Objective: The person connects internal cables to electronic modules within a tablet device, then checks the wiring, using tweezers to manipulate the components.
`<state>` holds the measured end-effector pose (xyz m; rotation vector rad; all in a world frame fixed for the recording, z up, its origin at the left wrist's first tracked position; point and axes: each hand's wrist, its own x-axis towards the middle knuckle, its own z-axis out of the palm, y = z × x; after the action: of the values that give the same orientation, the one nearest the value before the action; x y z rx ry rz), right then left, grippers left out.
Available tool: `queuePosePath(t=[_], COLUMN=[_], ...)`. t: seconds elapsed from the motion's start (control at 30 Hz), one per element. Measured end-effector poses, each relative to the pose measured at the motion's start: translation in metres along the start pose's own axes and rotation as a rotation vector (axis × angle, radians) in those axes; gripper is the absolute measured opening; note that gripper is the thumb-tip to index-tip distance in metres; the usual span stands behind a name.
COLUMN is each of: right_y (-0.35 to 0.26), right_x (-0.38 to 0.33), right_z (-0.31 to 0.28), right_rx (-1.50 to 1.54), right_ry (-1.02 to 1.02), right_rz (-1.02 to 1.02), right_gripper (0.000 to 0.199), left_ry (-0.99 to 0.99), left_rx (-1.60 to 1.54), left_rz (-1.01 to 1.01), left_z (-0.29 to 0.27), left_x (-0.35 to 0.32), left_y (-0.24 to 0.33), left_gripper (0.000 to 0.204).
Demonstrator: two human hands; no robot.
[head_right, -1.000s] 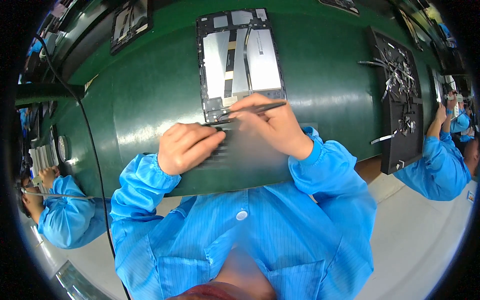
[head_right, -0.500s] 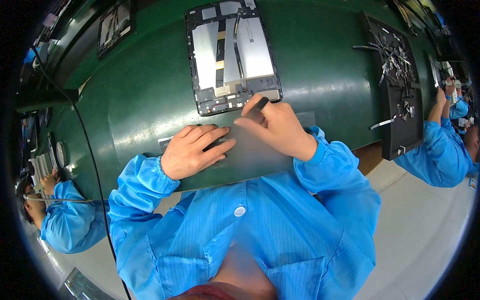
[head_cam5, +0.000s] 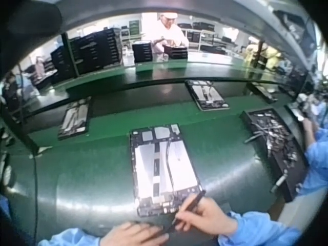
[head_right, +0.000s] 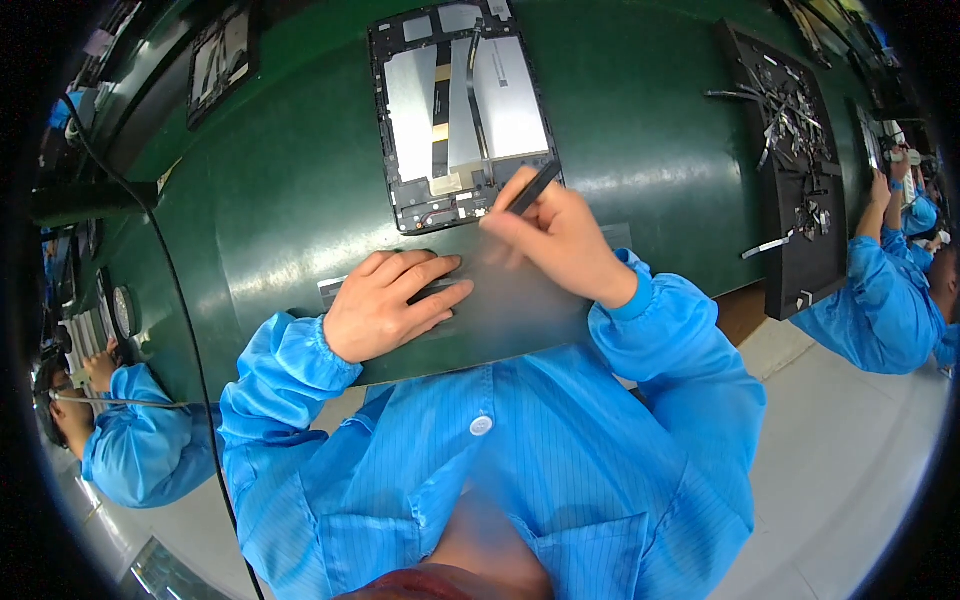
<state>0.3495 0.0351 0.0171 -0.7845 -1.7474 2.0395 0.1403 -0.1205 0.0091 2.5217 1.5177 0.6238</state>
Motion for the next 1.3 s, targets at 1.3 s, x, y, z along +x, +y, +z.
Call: queuePosePath(t=[1.3], right_y=[-0.037], right_x=[0.081], right_z=[0.01], right_rx=[-0.231], right_ry=[-0.111], right_rz=[0.112], right_gripper=[0.028], left_ry=[0.362], left_rx=[0.088], left_rz=[-0.205], left_z=[-0.011], left_x=[0.005], left_y=[-0.028], left_gripper=[0.032])
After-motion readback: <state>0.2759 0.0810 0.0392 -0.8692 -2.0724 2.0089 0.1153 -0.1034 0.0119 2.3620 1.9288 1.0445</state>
